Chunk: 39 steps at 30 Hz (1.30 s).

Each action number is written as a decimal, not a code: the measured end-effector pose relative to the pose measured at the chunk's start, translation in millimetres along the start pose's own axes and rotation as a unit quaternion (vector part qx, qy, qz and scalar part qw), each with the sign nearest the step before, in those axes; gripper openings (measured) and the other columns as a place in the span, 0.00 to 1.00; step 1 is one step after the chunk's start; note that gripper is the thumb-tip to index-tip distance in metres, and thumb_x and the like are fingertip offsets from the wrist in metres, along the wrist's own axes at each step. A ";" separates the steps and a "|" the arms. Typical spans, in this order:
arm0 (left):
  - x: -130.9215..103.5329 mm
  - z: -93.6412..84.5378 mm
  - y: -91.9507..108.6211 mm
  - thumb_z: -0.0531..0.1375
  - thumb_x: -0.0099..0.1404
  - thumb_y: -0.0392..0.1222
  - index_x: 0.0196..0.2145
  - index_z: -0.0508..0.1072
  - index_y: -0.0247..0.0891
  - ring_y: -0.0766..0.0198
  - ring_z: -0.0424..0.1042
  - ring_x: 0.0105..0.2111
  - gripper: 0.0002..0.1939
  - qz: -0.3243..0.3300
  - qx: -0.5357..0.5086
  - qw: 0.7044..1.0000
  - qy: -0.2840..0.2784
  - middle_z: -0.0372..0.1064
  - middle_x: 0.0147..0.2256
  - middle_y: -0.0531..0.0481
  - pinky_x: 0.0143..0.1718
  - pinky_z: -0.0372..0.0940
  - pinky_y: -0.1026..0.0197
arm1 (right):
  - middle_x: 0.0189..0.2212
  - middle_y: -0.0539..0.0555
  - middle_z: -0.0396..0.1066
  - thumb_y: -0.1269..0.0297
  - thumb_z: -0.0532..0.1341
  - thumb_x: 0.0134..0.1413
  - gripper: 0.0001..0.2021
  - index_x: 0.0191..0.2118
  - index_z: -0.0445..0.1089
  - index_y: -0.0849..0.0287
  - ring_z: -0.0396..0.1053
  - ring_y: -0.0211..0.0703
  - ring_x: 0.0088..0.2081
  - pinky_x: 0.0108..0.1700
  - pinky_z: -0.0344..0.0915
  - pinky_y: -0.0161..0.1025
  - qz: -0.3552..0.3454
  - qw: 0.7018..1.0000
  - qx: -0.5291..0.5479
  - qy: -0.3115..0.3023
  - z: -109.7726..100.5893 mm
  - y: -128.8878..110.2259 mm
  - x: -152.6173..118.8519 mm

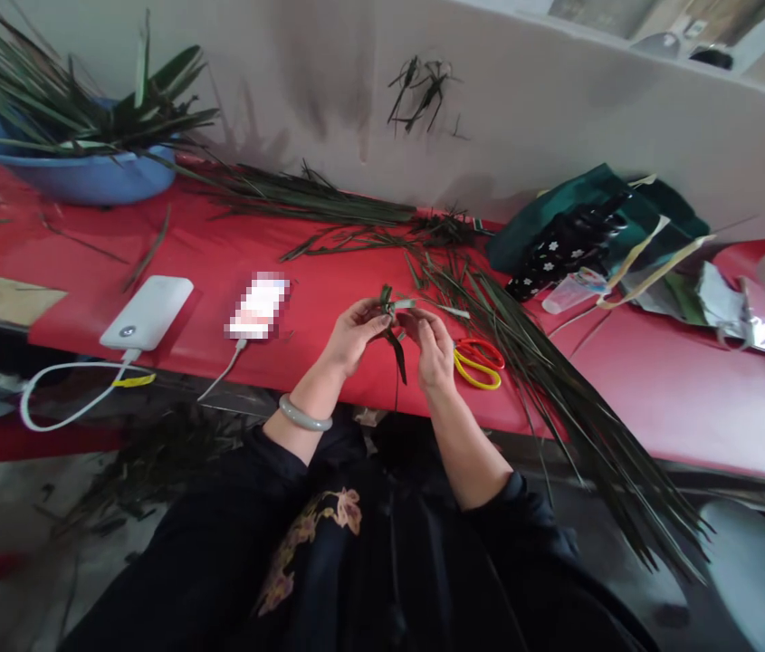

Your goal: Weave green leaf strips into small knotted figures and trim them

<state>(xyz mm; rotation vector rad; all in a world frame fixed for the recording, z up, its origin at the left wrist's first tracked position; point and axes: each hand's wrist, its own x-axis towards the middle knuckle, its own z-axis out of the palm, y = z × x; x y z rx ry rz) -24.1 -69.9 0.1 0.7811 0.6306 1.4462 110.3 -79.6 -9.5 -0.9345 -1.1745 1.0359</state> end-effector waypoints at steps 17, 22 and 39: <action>-31.0 14.2 4.0 0.70 0.48 0.39 0.40 0.72 0.38 0.65 0.75 0.32 0.20 -0.002 -0.011 0.998 -0.067 0.75 0.32 0.51 0.41 0.67 0.59 | 0.22 0.48 0.72 0.57 0.59 0.49 0.12 0.37 0.72 0.59 0.70 0.36 0.23 0.31 0.68 0.36 0.076 0.979 -0.172 -0.079 -5.4 -24.8 -38.9; -40.5 15.2 9.1 0.69 0.48 0.38 0.39 0.73 0.38 0.65 0.74 0.32 0.19 0.022 0.010 0.997 -0.068 0.75 0.32 0.51 0.42 0.68 0.57 | 0.25 0.50 0.74 0.57 0.59 0.50 0.12 0.36 0.72 0.59 0.72 0.38 0.27 0.34 0.69 0.37 0.043 0.976 -0.202 -0.072 -9.0 -30.6 -41.6; -56.3 21.2 5.5 0.68 0.49 0.41 0.39 0.75 0.35 0.59 0.74 0.37 0.18 0.008 0.139 0.987 -0.084 0.75 0.34 0.47 0.46 0.69 0.51 | 0.23 0.47 0.70 0.62 0.63 0.44 0.06 0.29 0.70 0.58 0.67 0.34 0.26 0.33 0.68 0.37 0.011 0.993 -0.114 -0.032 -10.9 -44.1 -33.3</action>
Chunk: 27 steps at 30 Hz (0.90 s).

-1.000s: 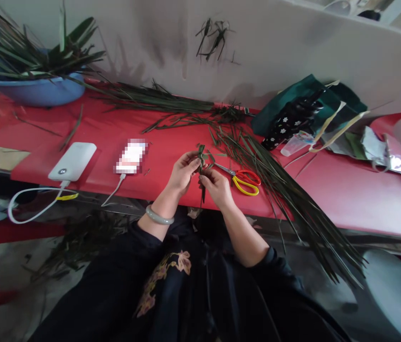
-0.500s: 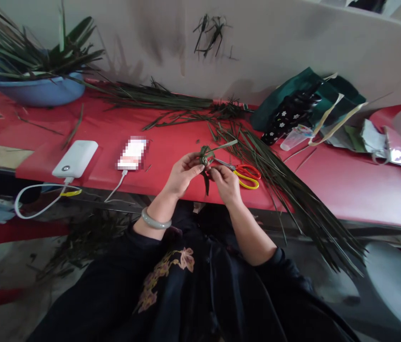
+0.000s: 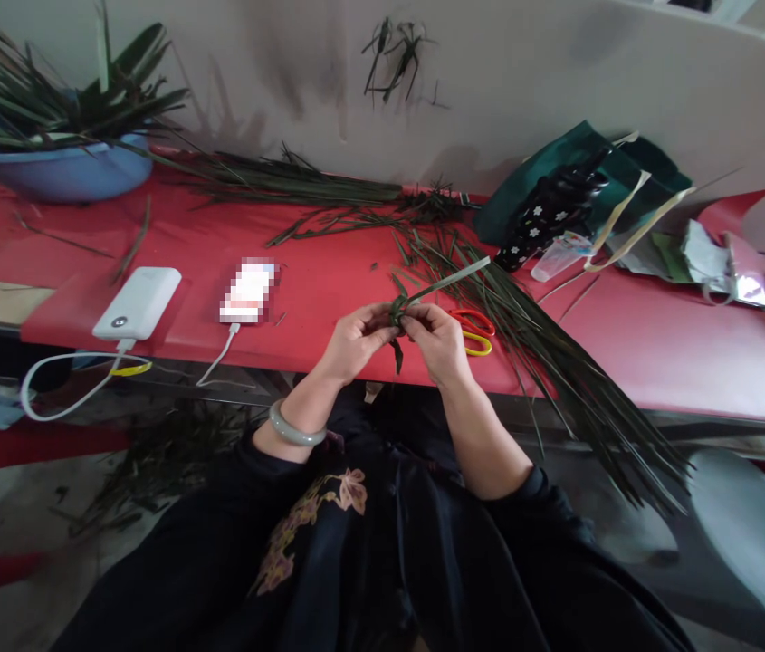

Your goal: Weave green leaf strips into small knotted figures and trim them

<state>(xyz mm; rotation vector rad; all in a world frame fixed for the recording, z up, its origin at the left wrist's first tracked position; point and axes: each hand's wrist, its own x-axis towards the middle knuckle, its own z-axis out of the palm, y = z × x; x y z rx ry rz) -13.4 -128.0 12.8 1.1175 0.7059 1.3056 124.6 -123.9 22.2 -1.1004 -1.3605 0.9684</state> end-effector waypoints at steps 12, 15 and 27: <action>-2.8 -3.1 -1.2 0.64 0.55 0.42 0.43 0.75 0.35 0.58 0.74 0.40 0.17 0.005 0.093 0.996 -0.011 0.76 0.38 0.47 0.46 0.68 0.53 | 0.21 0.45 0.68 0.64 0.62 0.42 0.05 0.28 0.67 0.58 0.65 0.33 0.23 0.29 0.66 0.34 0.037 0.999 -0.004 -0.004 1.1 6.7 1.0; -6.0 -1.2 0.0 0.62 0.57 0.42 0.45 0.74 0.36 0.58 0.74 0.40 0.17 0.019 0.118 0.993 -0.006 0.75 0.40 0.46 0.45 0.68 0.54 | 0.21 0.45 0.68 0.63 0.62 0.42 0.06 0.28 0.67 0.58 0.65 0.32 0.23 0.28 0.64 0.34 0.045 0.999 0.015 -0.012 -0.5 8.8 0.9; -21.0 11.0 11.4 0.65 0.52 0.34 0.41 0.72 0.37 0.63 0.73 0.34 0.17 0.084 0.187 0.977 0.055 0.74 0.32 0.48 0.40 0.67 0.60 | 0.23 0.48 0.69 0.55 0.64 0.46 0.11 0.30 0.69 0.56 0.64 0.35 0.25 0.29 0.63 0.36 -0.042 0.996 -0.070 0.020 -16.5 -6.4 -14.0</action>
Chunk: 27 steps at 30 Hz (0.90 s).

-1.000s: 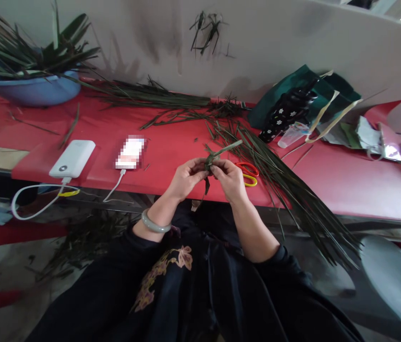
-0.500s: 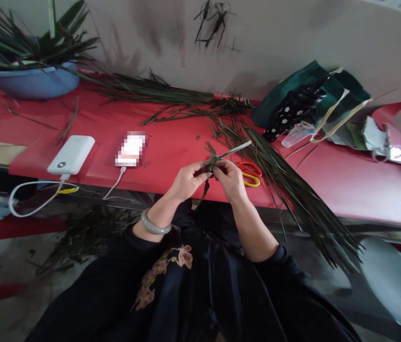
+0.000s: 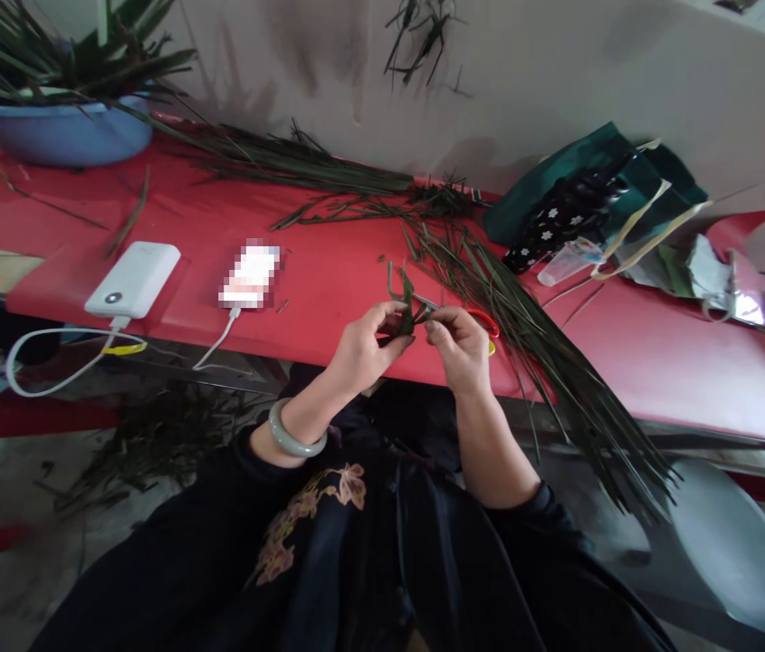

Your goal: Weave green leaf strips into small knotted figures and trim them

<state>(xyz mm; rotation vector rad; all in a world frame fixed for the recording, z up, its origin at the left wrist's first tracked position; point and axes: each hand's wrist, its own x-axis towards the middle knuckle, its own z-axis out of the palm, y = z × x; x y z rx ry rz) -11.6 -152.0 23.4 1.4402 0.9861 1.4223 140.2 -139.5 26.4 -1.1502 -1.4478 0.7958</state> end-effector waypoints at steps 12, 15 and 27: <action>0.7 2.3 -7.9 0.63 0.55 0.37 0.43 0.71 0.36 0.62 0.75 0.36 0.16 0.007 -0.007 1.000 -0.004 0.76 0.35 0.47 0.40 0.68 0.60 | 0.20 0.46 0.66 0.59 0.62 0.48 0.08 0.30 0.70 0.58 0.61 0.34 0.22 0.26 0.60 0.35 0.038 0.999 -0.027 -0.016 9.9 1.8 -6.6; 2.5 1.6 -10.4 0.64 0.54 0.37 0.38 0.73 0.36 0.62 0.75 0.37 0.12 -0.020 -0.038 0.999 -0.001 0.76 0.36 0.46 0.41 0.68 0.59 | 0.21 0.46 0.67 0.58 0.62 0.47 0.09 0.30 0.69 0.58 0.61 0.34 0.22 0.27 0.60 0.34 0.035 0.999 -0.015 -0.013 12.7 6.9 -6.1; 2.0 3.6 -6.0 0.69 0.49 0.41 0.34 0.74 0.36 0.67 0.71 0.28 0.14 -0.118 -0.288 0.949 -0.041 0.74 0.29 0.50 0.34 0.68 0.61 | 0.19 0.46 0.64 0.43 0.59 0.47 0.20 0.29 0.67 0.58 0.61 0.32 0.20 0.22 0.60 0.32 0.150 0.973 0.162 -0.068 17.0 19.9 6.6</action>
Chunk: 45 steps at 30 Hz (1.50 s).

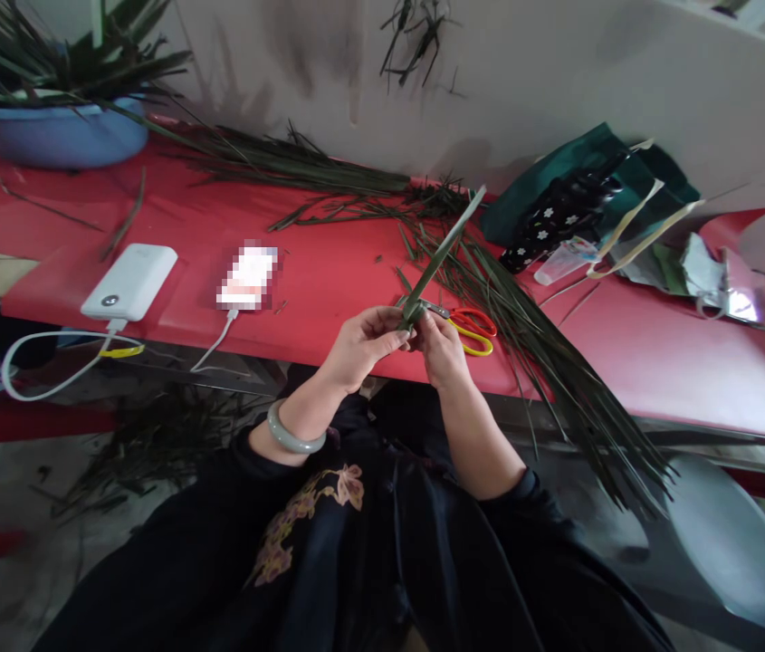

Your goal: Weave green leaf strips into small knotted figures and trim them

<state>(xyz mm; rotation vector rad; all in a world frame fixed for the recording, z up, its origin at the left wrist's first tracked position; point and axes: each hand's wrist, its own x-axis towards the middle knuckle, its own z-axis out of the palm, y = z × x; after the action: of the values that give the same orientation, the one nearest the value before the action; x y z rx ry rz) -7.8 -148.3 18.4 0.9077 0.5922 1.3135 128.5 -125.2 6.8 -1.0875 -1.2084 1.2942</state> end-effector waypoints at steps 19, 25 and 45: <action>-5.9 0.2 -6.5 0.55 0.62 0.36 0.54 0.64 0.38 0.67 0.73 0.34 0.22 0.226 0.342 0.912 0.011 0.73 0.41 0.45 0.36 0.68 0.64 | 0.16 0.42 0.61 0.64 0.64 0.45 0.07 0.24 0.66 0.58 0.55 0.27 0.17 0.20 0.54 0.29 -0.112 0.994 0.001 0.021 8.2 -25.6 -8.9; -3.2 0.2 -0.9 0.56 0.60 0.34 0.46 0.71 0.34 0.66 0.73 0.30 0.15 0.190 0.372 0.908 0.011 0.75 0.36 0.46 0.32 0.67 0.64 | 0.16 0.43 0.61 0.58 0.66 0.43 0.11 0.24 0.67 0.58 0.55 0.28 0.17 0.20 0.53 0.30 -0.111 0.993 0.044 0.013 8.0 -26.6 -8.4; 5.4 -6.0 1.4 0.66 0.53 0.47 0.33 0.73 0.35 0.70 0.69 0.21 0.14 0.057 0.049 0.994 0.075 0.71 0.24 0.52 0.24 0.66 0.66 | 0.20 0.46 0.67 0.51 0.61 0.51 0.13 0.30 0.70 0.58 0.60 0.30 0.19 0.23 0.58 0.32 -0.143 0.981 -0.102 0.082 -0.2 -13.0 -2.6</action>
<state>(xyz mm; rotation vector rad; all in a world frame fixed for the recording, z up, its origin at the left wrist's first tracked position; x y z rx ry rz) -12.4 -141.7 17.0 0.9391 0.7352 1.4762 130.2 -128.0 19.6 -1.0953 -1.3374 0.8602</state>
